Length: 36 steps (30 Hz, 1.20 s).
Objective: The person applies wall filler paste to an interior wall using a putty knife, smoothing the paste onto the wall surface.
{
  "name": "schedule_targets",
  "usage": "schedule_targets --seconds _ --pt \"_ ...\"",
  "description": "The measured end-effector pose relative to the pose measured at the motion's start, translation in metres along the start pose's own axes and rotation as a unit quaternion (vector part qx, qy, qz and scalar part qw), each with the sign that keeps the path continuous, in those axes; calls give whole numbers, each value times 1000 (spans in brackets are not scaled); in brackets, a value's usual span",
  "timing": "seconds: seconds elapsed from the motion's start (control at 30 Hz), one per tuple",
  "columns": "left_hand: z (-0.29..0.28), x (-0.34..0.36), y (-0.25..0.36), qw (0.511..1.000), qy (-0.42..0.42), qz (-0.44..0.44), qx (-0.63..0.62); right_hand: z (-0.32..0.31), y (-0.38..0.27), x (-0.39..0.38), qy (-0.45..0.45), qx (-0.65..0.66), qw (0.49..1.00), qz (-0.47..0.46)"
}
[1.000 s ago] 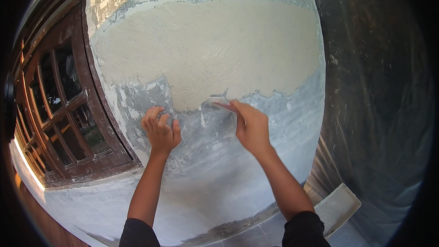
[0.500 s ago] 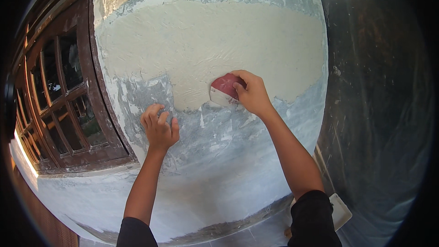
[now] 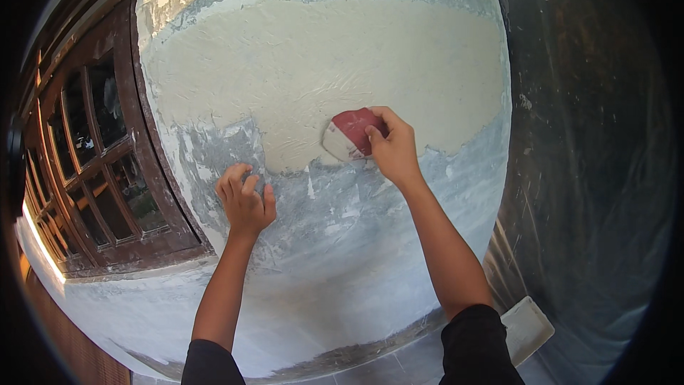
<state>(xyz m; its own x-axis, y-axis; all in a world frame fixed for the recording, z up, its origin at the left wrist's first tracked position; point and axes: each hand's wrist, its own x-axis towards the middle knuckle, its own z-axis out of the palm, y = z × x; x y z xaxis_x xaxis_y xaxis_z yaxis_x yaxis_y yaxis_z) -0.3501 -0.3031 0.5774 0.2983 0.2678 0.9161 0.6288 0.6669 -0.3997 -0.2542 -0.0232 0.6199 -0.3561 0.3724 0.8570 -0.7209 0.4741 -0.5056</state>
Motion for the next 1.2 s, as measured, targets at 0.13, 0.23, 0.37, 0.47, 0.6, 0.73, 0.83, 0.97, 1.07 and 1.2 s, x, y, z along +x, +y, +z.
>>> schedule_targets --seconds 0.13,0.23,0.37,0.47,0.6,0.73,0.83,0.97,1.07,1.2 --pt "-2 0 0 1000 -4 -3 2 0 0 -4 8 -30 1000 4" --pt "-3 0 3 1000 -19 -9 1 -2 2 -9 41 0 999 25" --pt "-2 -1 0 1000 -4 -1 -8 12 -10 -15 13 -49 999 10" --pt "-2 0 -1 1000 2 -1 -7 0 -1 -13 59 -28 997 31" --pt "0 -1 0 1000 -5 -6 -9 8 0 -19 61 1 997 40" --pt "-2 0 0 1000 0 -2 -6 11 -3 -18 80 -26 996 44" --pt "-2 -2 2 1000 -16 -7 -6 2 -6 -20 134 -15 989 54" --pt "-2 0 1 1000 -7 1 -7 23 -11 -30 33 4 997 67" --pt "-2 1 0 1000 -2 3 -8 21 7 -28 98 24 994 45" --pt "0 1 0 1000 -6 -1 -1 11 6 -30 153 67 982 90"
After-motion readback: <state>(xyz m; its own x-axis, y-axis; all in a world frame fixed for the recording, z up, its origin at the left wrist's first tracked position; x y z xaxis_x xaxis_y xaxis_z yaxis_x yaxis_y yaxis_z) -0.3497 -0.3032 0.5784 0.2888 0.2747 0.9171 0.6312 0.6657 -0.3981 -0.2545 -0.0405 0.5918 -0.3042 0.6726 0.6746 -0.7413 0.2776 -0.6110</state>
